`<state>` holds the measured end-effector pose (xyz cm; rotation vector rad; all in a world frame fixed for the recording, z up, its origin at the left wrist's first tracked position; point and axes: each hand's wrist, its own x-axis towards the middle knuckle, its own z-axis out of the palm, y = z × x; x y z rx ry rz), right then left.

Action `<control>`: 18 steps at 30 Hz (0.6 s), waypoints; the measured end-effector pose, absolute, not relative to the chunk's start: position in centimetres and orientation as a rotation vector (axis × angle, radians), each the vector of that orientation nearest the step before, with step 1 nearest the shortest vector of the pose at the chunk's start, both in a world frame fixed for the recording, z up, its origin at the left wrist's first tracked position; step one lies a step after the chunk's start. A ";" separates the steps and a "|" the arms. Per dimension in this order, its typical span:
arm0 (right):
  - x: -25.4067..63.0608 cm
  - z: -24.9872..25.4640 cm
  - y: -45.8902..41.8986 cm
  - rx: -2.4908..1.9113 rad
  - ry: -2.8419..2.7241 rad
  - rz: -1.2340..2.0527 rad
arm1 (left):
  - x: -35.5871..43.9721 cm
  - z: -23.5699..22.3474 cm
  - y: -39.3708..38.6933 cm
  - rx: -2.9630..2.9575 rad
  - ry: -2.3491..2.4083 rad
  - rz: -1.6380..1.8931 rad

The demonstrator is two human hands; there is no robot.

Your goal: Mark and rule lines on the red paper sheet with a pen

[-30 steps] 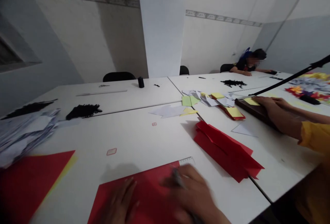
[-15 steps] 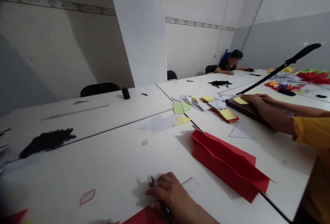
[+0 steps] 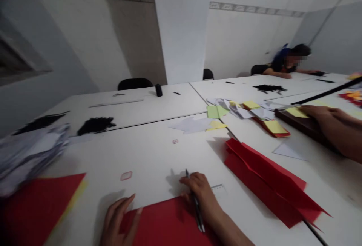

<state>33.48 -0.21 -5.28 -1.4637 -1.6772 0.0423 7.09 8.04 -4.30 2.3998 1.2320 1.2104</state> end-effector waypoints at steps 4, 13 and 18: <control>33.7 -5.6 -1.0 -1.426 -1.652 -0.032 | 7.6 -2.2 5.8 2.405 1.285 1.204; 35.0 -3.7 -1.5 -1.462 -1.643 -0.137 | 7.2 -0.9 6.0 2.443 1.338 1.407; 34.8 -2.8 -1.1 -1.442 -1.376 -0.237 | 6.8 -0.1 6.8 2.531 1.293 1.558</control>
